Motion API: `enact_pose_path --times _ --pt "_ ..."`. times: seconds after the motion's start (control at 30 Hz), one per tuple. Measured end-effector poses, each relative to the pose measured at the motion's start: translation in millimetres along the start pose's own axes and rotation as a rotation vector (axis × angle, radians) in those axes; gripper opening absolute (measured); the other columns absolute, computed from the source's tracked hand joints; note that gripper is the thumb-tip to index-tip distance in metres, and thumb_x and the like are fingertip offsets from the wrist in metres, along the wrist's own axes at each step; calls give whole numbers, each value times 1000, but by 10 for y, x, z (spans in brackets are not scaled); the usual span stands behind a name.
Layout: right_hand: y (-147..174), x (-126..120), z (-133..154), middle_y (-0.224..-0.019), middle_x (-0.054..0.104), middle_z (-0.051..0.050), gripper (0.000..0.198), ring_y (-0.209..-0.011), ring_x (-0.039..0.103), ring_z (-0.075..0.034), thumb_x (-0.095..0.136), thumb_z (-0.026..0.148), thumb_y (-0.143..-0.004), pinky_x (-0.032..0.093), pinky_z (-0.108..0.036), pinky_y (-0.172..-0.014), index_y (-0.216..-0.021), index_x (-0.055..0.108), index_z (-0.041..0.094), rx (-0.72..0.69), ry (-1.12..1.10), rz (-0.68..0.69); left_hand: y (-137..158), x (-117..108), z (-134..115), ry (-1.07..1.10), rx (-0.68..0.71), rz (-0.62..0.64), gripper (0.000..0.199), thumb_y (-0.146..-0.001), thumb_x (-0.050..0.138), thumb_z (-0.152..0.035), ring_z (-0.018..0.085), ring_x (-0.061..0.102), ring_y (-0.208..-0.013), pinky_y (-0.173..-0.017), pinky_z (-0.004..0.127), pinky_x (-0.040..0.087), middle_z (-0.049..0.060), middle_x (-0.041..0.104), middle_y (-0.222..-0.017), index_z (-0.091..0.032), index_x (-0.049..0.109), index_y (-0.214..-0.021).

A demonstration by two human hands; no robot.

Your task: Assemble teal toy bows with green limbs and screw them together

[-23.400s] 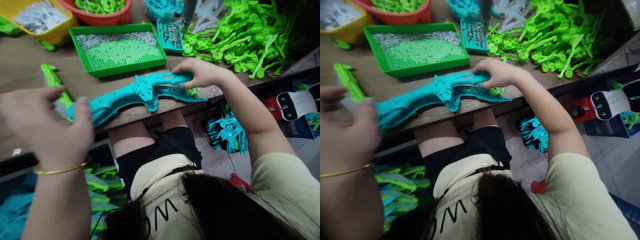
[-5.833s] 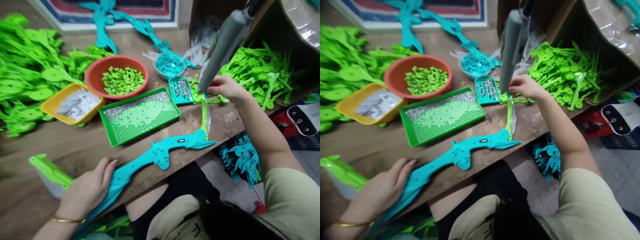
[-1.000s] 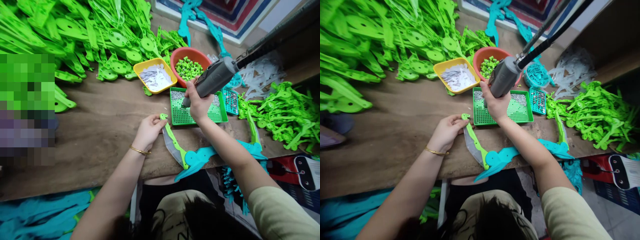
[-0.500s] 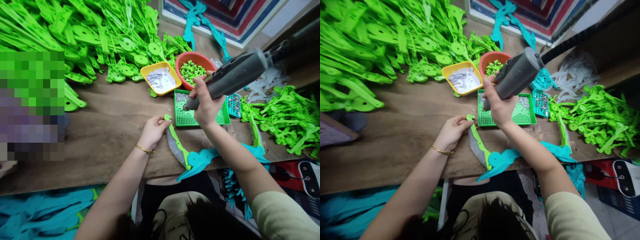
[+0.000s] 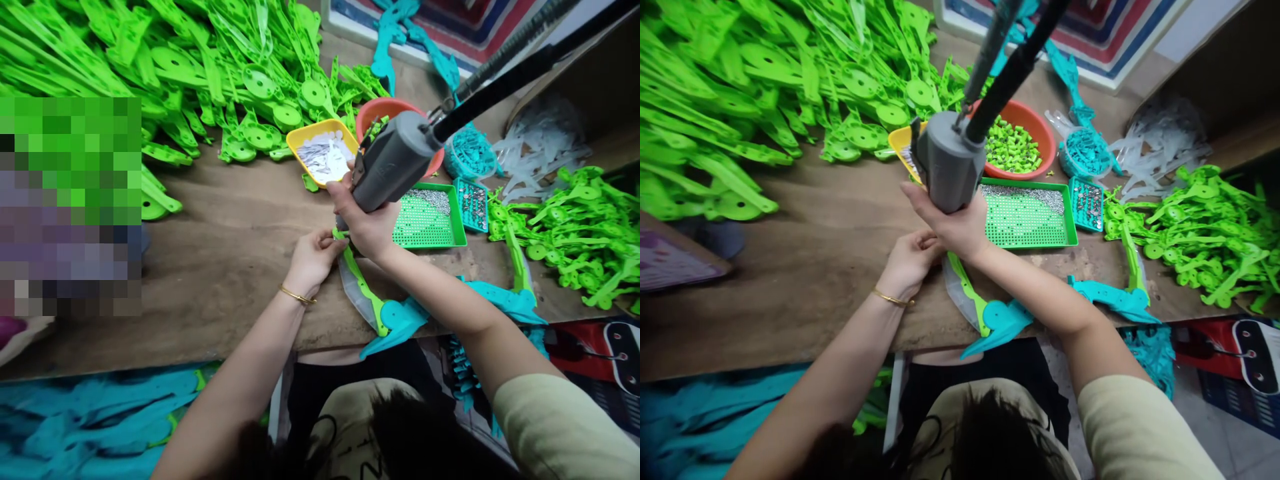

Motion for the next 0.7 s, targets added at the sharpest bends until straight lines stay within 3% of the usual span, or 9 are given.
enact_pose_path --times 0.17,0.23,0.33,0.5,0.63,0.7 --pt "-245 -222 61 -71 58 2 28 -55 54 -9 66 50 -79 54 -29 -60 -81 59 23 -27 -30 -103 -40 -35 8 73 -57 -51 54 -47 88 -36 14 63 -62 -61 25 50 2 69 -69 -11 66 -90" --pt "-340 -383 22 -77 60 1 26 -56 55 -10 65 47 -80 54 -30 -62 -87 58 23 -45 -4 -188 -52 -59 4 140 -32 -147 52 -47 87 -33 15 65 -65 -64 27 52 3 69 -71 -11 65 -89" --pt "-391 -547 -148 -85 60 -2 25 -60 58 -11 65 43 -82 57 -34 -66 -94 58 23 -2 29 -205 -8 -68 -20 199 50 -227 49 -49 86 -28 11 63 -69 -67 23 51 2 69 -76 -11 65 -90" --pt "-332 -582 -405 -89 60 -5 28 -74 64 -16 62 42 -86 59 -39 -75 -105 59 21 46 70 -142 205 -28 27 111 -22 -110 68 -55 85 -26 12 63 -66 -63 23 52 0 69 -77 -17 59 -117" --pt "-333 -553 -428 -88 61 -4 24 -78 65 -16 61 41 -88 59 -36 -75 -102 61 22 7 102 -96 363 -21 138 144 -6 -127 53 -56 86 -27 11 65 -80 -75 21 53 4 70 -89 -12 63 -102" --pt "-363 -560 -390 -86 62 -3 23 -74 65 -15 63 42 -86 59 -35 -75 -99 62 23 29 84 -98 422 -4 184 152 24 -141 58 -55 87 -26 12 66 -85 -79 22 53 5 71 -94 -13 60 -105"
Point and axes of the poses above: each hand's wrist, its own y-axis away from the middle knuckle, its own x-axis out of the palm, z = x × y, the point moved 3 cm from there along -y, towards the middle knuckle
